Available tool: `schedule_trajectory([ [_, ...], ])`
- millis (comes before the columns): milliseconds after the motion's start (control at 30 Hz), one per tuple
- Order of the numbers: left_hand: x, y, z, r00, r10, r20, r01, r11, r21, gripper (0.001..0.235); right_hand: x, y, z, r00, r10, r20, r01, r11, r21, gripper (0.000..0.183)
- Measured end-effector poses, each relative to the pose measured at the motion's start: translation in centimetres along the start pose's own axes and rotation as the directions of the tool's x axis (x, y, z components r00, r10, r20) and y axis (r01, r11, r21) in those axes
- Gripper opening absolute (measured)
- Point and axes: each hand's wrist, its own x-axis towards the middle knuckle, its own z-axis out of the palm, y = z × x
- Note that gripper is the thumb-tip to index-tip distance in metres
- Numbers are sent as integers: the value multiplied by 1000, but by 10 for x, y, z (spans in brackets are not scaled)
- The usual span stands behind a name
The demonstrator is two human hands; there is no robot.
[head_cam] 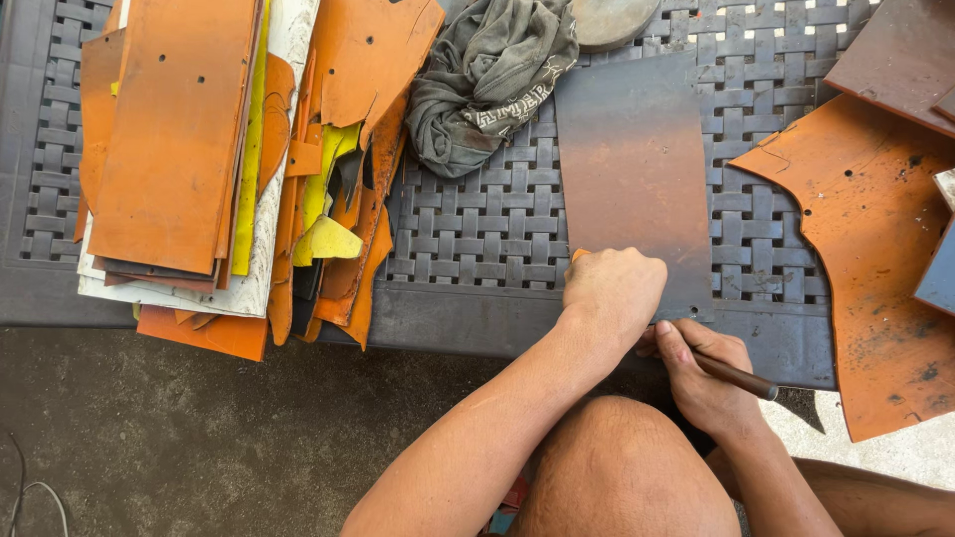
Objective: The person uses a knife to cut shapes from orange and brown leather sheets on a woven plastic table. They repeatedly trace around a small template and cut out the pieces, placing the cutouts aside.
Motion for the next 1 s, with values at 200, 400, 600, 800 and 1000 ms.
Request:
schedule_trajectory([
  [200, 1, 4, -2, 999, 8, 41, -7, 1000, -7, 16, 3, 0, -3, 999, 0, -35, -10, 953, -303, 42],
  [400, 6, 5, 11, 997, 4, -72, -3, 1000, 17, 7, -2, -26, -40, 943, -144, -299, -44, 839, -543, 42],
  [600, 24, 37, 33, 990, -144, 2, 144, 989, -29, 17, 7, -90, -79, 914, -350, -206, 292, 919, -267, 38],
  [800, 69, 84, 35, 945, -260, 201, 246, 965, 90, 18, 83, -161, -38, 825, -223, 520, 409, 870, -275, 39],
  [1000, 84, 101, 43, 916, -268, 298, 238, 962, 136, 19, 106, -173, 19, 669, 383, 636, 226, 711, -666, 52],
])
